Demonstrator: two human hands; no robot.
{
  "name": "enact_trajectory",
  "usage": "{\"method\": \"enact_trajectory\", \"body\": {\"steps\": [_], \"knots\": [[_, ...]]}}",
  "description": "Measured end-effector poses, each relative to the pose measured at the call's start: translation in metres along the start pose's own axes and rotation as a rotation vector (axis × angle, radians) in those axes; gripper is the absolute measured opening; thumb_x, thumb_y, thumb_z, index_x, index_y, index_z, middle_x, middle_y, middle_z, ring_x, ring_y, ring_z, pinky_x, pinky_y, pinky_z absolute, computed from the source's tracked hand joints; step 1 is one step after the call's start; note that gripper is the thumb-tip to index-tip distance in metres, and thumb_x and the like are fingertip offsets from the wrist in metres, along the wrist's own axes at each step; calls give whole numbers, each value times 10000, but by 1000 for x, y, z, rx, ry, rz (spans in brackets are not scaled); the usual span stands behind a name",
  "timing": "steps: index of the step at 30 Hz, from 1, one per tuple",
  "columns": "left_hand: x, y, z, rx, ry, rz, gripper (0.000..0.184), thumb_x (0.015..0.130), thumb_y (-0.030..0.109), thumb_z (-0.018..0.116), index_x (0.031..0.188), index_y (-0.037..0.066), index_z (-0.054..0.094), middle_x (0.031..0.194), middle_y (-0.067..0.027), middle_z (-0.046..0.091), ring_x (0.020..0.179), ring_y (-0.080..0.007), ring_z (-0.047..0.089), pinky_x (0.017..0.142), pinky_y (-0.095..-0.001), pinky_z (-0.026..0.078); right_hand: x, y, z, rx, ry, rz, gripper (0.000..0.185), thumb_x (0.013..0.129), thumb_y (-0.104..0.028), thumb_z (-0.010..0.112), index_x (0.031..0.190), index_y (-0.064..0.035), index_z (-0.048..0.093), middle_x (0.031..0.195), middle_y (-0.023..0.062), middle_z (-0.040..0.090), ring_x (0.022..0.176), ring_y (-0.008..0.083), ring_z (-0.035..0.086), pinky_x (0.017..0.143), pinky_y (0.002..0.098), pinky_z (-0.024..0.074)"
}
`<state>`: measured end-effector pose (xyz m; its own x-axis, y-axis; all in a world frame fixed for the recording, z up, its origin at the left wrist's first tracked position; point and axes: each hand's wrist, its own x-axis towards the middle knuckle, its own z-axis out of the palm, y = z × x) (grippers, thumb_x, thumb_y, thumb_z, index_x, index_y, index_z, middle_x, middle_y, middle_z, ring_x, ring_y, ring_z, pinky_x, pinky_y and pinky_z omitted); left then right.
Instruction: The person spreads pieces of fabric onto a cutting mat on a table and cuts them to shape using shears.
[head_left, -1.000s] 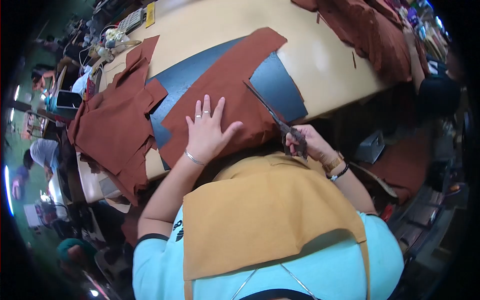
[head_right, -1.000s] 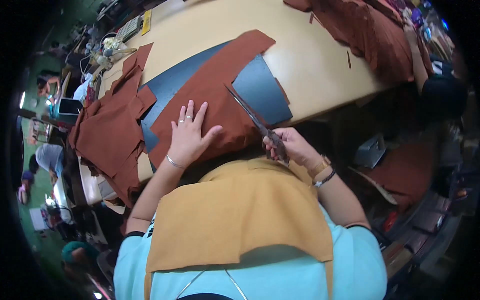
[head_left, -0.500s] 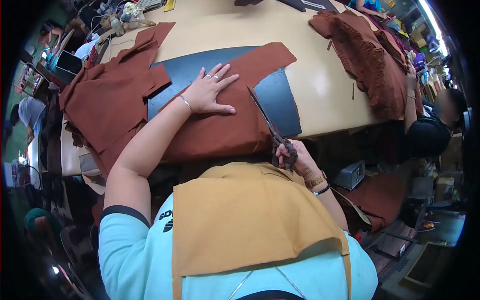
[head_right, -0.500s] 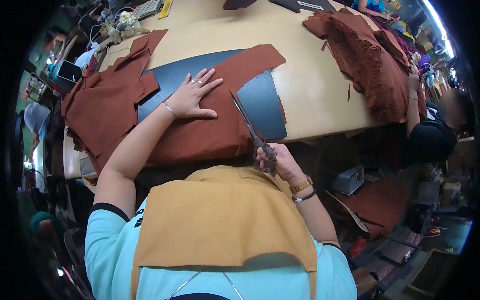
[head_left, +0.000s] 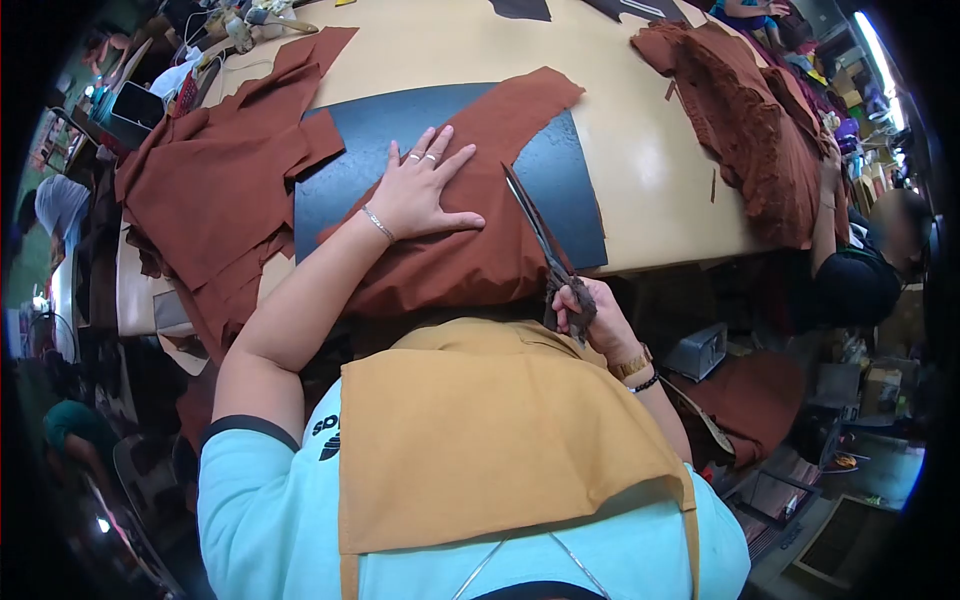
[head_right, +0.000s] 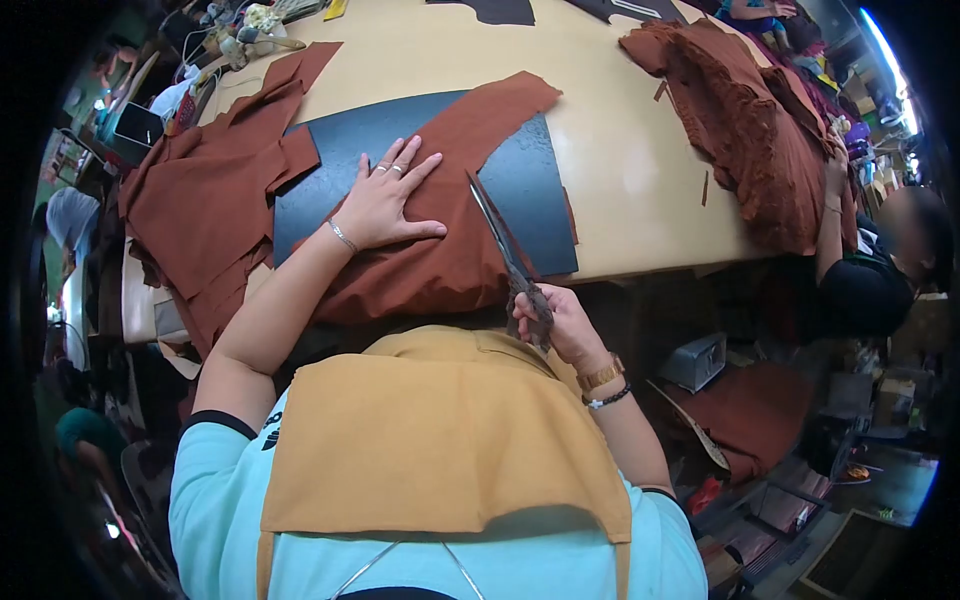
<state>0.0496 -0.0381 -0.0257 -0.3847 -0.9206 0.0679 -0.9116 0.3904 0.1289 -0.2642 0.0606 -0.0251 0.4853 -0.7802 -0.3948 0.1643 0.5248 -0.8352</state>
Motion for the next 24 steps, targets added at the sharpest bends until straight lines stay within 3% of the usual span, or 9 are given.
{"method": "enact_trajectory", "body": {"steps": [7,10,13,16,17,20,21,24], "knots": [[-13,27,2,37,28,-119,1064,686,832,533,1511,213,273,1572,-189,163,1447,-393,151,1065,-711,135,3,2,-1,-5,3,11,216,889,-253,694,862,-54,618,738,-1,614,607,78,602,556,235,504],[-20,36,2,30,53,-159,964,776,778,491,1515,203,265,1567,-205,167,1444,-406,153,1069,-705,138,3,6,-2,-22,16,-1,217,896,-259,686,864,-56,616,736,-2,613,606,77,597,553,231,495],[-16,32,17,-47,102,-202,770,877,651,479,1471,177,352,1553,-190,217,1441,-383,181,1074,-696,154,-1,6,2,-34,48,-17,227,901,-271,680,856,-59,614,735,-3,611,601,76,592,553,227,489],[4,24,-7,59,-41,-155,586,929,519,495,1387,156,454,1534,-162,271,1437,-350,212,1080,-687,167,-2,6,2,-46,28,-29,236,902,-280,678,850,-59,616,717,-1,610,597,78,590,553,227,490],[13,19,-18,128,-56,-92,578,878,527,575,1310,147,512,1523,-131,301,1436,-325,224,1082,-685,167,-3,7,2,-49,35,-24,237,902,-281,679,849,-58,618,710,1,610,596,79,590,554,231,492],[40,-17,-24,47,93,292,669,825,575,620,1329,153,496,1534,-127,286,1440,-325,212,1088,-684,152,-2,4,2,-56,36,-13,243,903,-285,678,846,-55,621,689,6,608,594,83,591,556,242,497],[47,-26,-23,14,65,361,815,782,667,602,1404,170,429,1549,-137,255,1442,-341,198,1092,-680,147,-2,2,2,-52,28,-9,246,905,-288,675,844,-55,620,682,8,607,594,85,591,558,246,498],[46,-27,-9,31,-42,281,905,783,737,530,1478,192,330,1562,-156,218,1444,-363,181,1090,-681,151,0,-2,3,-42,22,-8,259,909,-301,668,839,-57,617,671,14,607,592,91,591,560,251,499]]}}
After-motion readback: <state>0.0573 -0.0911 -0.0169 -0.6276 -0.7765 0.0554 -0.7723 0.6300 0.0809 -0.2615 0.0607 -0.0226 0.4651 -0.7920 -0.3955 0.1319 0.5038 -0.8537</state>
